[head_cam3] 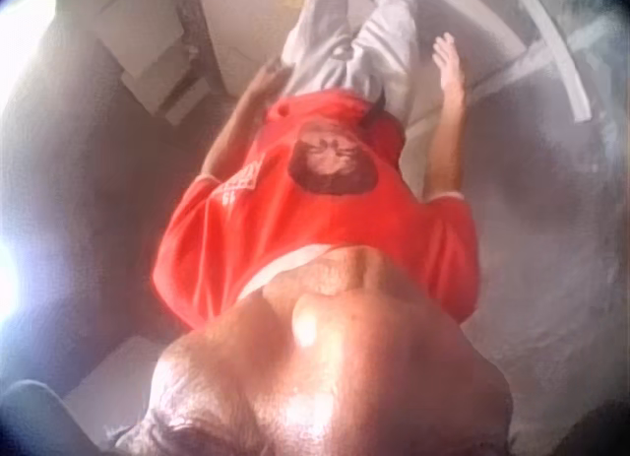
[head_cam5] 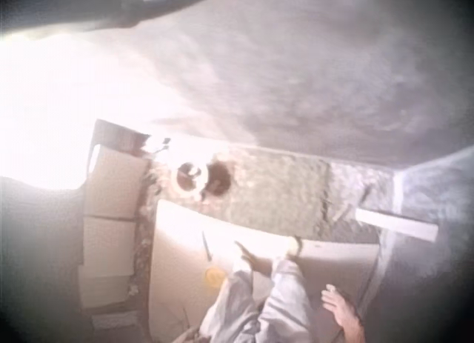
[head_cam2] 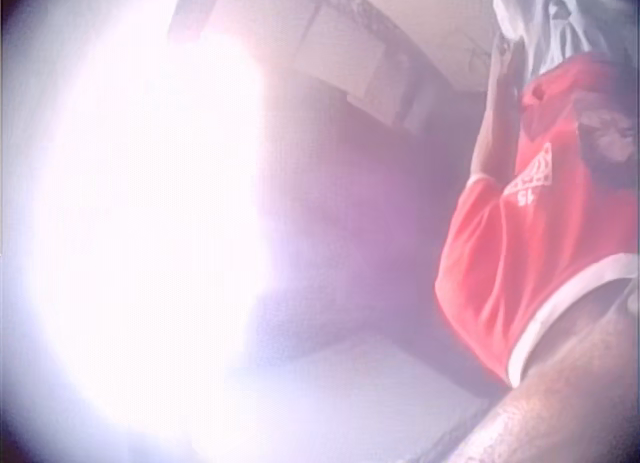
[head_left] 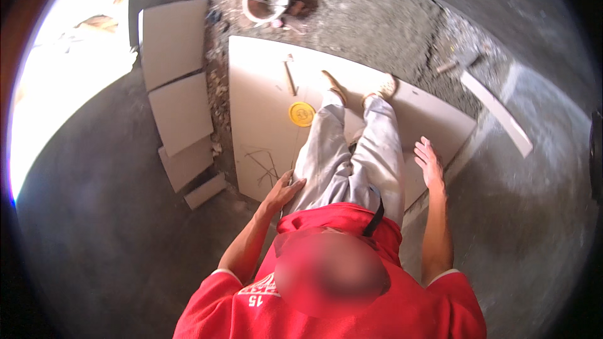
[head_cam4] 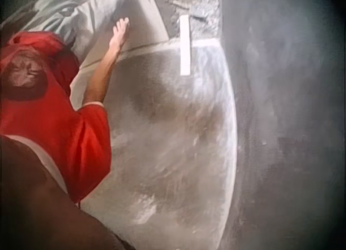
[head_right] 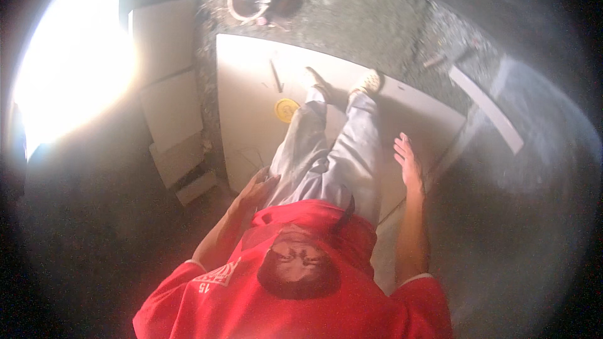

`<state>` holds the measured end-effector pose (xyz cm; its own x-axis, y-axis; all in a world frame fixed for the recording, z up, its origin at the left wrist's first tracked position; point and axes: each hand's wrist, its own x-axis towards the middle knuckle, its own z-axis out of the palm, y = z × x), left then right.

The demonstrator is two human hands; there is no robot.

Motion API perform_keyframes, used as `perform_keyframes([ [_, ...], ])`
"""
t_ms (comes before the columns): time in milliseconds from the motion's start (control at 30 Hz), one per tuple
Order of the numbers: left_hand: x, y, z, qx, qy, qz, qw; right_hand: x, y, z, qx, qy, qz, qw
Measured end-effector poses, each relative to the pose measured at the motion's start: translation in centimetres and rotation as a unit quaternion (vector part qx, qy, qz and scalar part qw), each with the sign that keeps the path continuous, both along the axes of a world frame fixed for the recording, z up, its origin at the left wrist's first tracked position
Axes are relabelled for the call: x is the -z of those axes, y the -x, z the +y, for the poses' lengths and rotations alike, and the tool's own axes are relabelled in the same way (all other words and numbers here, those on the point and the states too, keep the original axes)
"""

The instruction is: The person spreads wet cement on the floor using a trowel, then places a white tile onto the prepared area. The person adjusts the tile position and continues to spread cement around it.

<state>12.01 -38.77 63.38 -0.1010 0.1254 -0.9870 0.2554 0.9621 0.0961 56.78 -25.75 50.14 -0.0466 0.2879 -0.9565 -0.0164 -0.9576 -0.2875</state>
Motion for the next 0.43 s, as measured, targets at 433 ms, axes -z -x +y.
perform_keyframes([
  [433,-1.9,-3.6,-12.9,-0.399,-0.079,-0.081,0.91,1.1,-3.4,1.4,-0.234,0.034,-0.121,0.964],
])
